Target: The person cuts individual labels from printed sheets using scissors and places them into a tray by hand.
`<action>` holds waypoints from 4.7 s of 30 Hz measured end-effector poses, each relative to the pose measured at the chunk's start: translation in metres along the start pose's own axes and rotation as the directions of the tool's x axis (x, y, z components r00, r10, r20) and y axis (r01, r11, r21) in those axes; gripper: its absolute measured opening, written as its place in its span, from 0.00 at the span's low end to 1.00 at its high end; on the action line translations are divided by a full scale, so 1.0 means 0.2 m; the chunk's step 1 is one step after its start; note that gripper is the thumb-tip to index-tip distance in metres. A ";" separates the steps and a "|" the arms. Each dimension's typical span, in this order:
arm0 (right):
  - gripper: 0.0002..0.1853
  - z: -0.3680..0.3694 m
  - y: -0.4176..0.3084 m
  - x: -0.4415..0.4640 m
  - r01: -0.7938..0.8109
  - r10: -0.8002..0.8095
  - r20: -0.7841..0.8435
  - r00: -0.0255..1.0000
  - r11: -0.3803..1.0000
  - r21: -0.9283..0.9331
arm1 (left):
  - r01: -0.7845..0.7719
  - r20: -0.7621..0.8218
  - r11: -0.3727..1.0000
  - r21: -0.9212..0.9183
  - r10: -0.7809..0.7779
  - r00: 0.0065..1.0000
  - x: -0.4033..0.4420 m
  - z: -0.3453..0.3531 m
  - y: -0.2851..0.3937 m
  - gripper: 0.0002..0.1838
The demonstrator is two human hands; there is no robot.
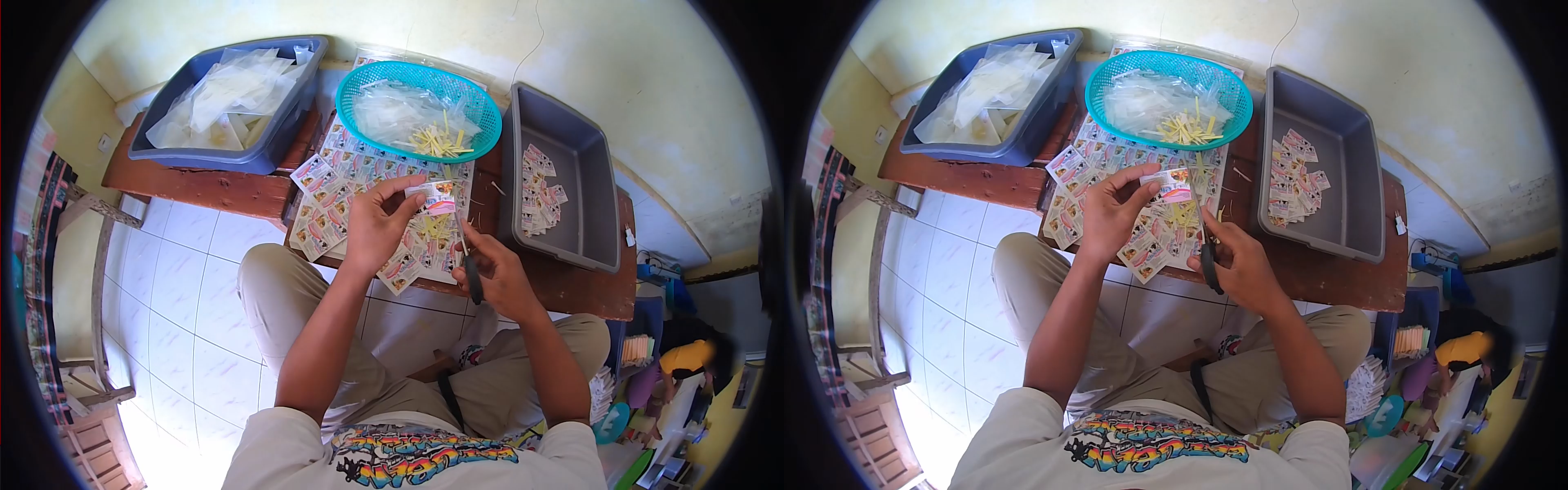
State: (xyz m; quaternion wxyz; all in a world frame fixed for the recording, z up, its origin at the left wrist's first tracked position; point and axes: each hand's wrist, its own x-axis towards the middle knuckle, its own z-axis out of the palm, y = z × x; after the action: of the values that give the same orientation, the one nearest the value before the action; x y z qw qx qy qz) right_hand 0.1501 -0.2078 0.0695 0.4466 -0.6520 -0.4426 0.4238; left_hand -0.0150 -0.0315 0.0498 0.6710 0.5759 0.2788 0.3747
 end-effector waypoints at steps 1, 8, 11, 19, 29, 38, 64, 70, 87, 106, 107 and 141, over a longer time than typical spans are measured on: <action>0.43 0.00 0.02 0.01 0.011 -0.008 0.018 1.000 0.987 -0.159 | -0.005 -0.005 1.000 -0.011 0.005 1.000 0.00 0.00 0.00 0.17; 0.43 0.06 0.11 0.09 0.152 -0.174 0.020 0.985 0.794 -0.589 | -0.049 -0.030 0.999 0.014 0.049 0.998 -0.01 -0.05 -0.01 0.15; 0.41 0.08 0.14 0.12 0.131 -0.182 -0.005 0.983 0.728 -0.673 | -0.058 -0.044 0.998 -0.015 0.057 0.997 -0.03 -0.07 0.01 0.15; 0.40 0.14 0.15 0.17 -0.014 -0.042 -0.052 0.998 0.618 -0.786 | -0.075 -0.045 0.997 -0.035 0.073 0.996 -0.05 -0.10 0.04 0.15; 0.35 0.17 0.19 0.19 0.026 -0.067 -0.009 0.998 0.493 -0.869 | -0.085 -0.029 0.996 -0.008 0.085 0.996 -0.07 -0.10 0.05 0.15; 0.35 0.23 0.21 0.20 -0.002 -0.022 -0.014 1.000 0.493 -0.870 | -0.048 0.117 0.983 0.179 0.027 0.993 0.02 -0.06 0.17 0.16; 0.09 -0.01 -0.18 0.37 0.068 -0.043 -0.220 0.974 0.992 0.105 | -0.083 0.319 0.939 0.334 -0.030 0.947 0.24 -0.04 0.22 0.21; 0.10 0.03 -0.16 0.41 0.064 0.023 -0.275 0.961 0.950 0.304 | 0.009 0.102 0.990 0.139 -0.023 0.995 0.20 0.00 0.09 0.20; 0.10 -0.01 -0.17 0.38 0.036 -0.008 -0.298 0.955 0.995 0.089 | 0.048 0.141 0.974 0.220 -0.081 0.987 0.18 0.03 0.12 0.18; 0.12 0.04 -0.16 0.29 0.090 -0.041 -0.343 0.938 0.987 0.130 | -0.023 0.116 0.999 0.022 0.020 0.993 0.07 0.05 0.01 0.08; 0.12 0.04 -0.16 0.27 0.091 -0.042 -0.341 0.939 0.988 0.129 | -0.021 0.119 1.000 0.021 0.018 0.993 0.06 0.05 0.01 0.09; 0.38 0.14 0.08 0.17 -0.079 0.031 -0.075 0.997 0.569 -0.819 | -0.020 0.074 0.997 0.070 0.015 0.997 0.05 0.03 0.02 0.10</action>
State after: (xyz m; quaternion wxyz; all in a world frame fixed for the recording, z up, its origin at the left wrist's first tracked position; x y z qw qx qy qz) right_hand 0.1354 -0.1723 0.0424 0.0914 -0.8089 -0.5562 0.1673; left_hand -0.0047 -0.0266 0.0558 0.6567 0.6150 0.2621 0.3491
